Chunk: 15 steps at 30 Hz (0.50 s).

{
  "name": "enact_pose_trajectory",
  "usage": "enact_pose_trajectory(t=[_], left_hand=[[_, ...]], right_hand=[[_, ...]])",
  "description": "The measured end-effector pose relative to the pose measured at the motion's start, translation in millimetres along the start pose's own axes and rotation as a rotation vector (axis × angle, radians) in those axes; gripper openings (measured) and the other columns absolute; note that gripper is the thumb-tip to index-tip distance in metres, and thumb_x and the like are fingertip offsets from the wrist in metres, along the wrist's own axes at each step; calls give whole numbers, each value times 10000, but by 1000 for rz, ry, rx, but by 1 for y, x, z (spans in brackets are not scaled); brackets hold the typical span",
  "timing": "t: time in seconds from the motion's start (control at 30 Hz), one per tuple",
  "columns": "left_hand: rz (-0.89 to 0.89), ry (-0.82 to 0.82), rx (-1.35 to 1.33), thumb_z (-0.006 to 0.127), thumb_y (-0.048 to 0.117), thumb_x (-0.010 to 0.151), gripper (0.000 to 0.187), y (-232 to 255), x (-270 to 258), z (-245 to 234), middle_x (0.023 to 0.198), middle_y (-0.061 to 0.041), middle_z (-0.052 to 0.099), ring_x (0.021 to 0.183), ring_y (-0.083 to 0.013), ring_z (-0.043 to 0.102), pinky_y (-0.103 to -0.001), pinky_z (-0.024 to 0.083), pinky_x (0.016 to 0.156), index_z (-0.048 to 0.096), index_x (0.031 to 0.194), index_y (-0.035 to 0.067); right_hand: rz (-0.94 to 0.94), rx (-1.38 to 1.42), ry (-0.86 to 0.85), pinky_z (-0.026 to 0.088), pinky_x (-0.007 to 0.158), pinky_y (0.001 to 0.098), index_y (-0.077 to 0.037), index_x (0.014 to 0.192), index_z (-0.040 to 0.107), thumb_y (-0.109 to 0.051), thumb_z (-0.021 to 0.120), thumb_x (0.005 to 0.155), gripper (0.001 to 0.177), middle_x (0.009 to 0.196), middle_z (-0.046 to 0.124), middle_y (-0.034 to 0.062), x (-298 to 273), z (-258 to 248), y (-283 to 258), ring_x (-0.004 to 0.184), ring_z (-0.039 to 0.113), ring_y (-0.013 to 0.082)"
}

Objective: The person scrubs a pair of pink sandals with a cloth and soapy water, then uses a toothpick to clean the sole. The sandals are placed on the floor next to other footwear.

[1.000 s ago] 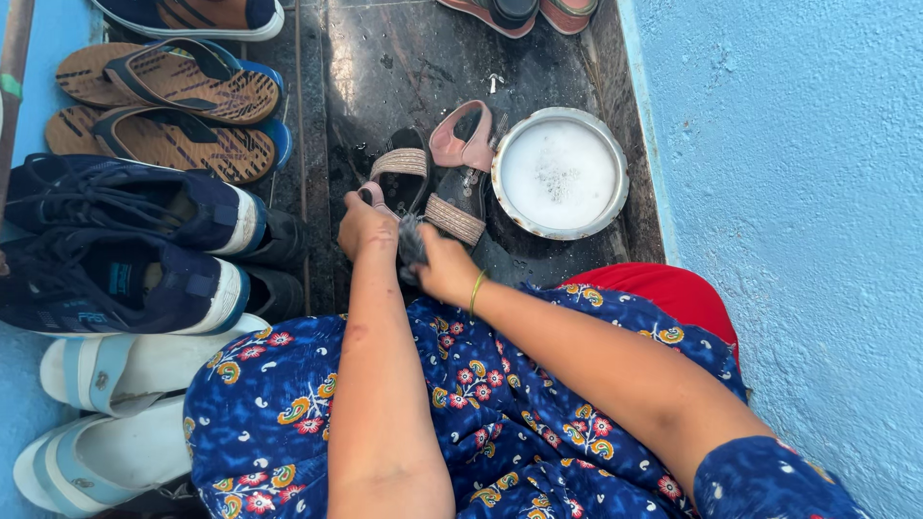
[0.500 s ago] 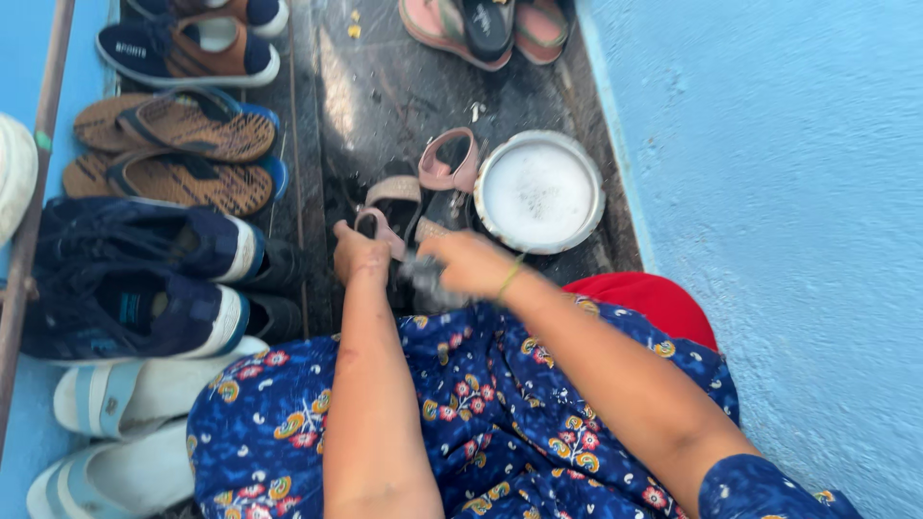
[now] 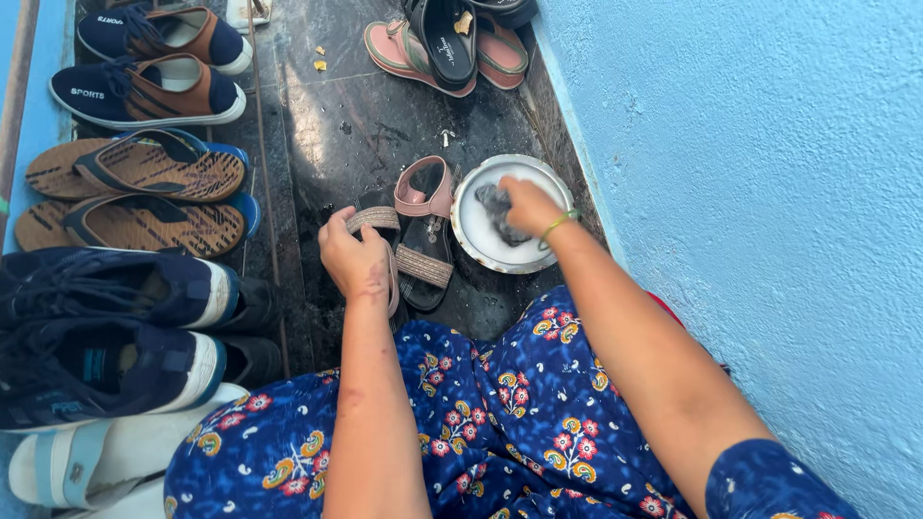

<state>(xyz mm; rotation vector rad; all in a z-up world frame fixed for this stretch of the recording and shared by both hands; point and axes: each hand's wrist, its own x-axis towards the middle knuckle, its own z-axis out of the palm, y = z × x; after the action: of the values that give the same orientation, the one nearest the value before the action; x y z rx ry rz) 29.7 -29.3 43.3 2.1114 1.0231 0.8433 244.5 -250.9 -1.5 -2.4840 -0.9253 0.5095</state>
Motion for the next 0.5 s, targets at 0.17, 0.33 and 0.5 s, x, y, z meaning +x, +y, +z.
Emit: enact_pose_trajectory(t=[0.17,0.33,0.5], left_hand=[[51,-47,-119,666,70,853,240,11,0,7,1047,-167,714,904,-291,731,-396,567,850,711,1085,28],[28,-176,-164,662,90,882,211,22,-11,23,985,-162,756,868,-259,744,-369,577,821,724,1073,26],[-31,-349,-302,659,119,903,221,26,-30,62,984,-146,799,908,-216,773,-327,580,848,748,1091,45]], right_hand=[[10,-305,-93,491,979,465,-66,1181,644,-76,653,765,416,1155,667,269,28,71,36,1106,632,423],[7,-376,-238,529,966,463,-42,1042,733,-121,631,820,256,1142,713,223,40,79,40,1073,689,375],[-4,-305,-8,543,857,512,-85,1052,732,-83,621,836,243,990,736,216,12,18,-3,976,701,399]])
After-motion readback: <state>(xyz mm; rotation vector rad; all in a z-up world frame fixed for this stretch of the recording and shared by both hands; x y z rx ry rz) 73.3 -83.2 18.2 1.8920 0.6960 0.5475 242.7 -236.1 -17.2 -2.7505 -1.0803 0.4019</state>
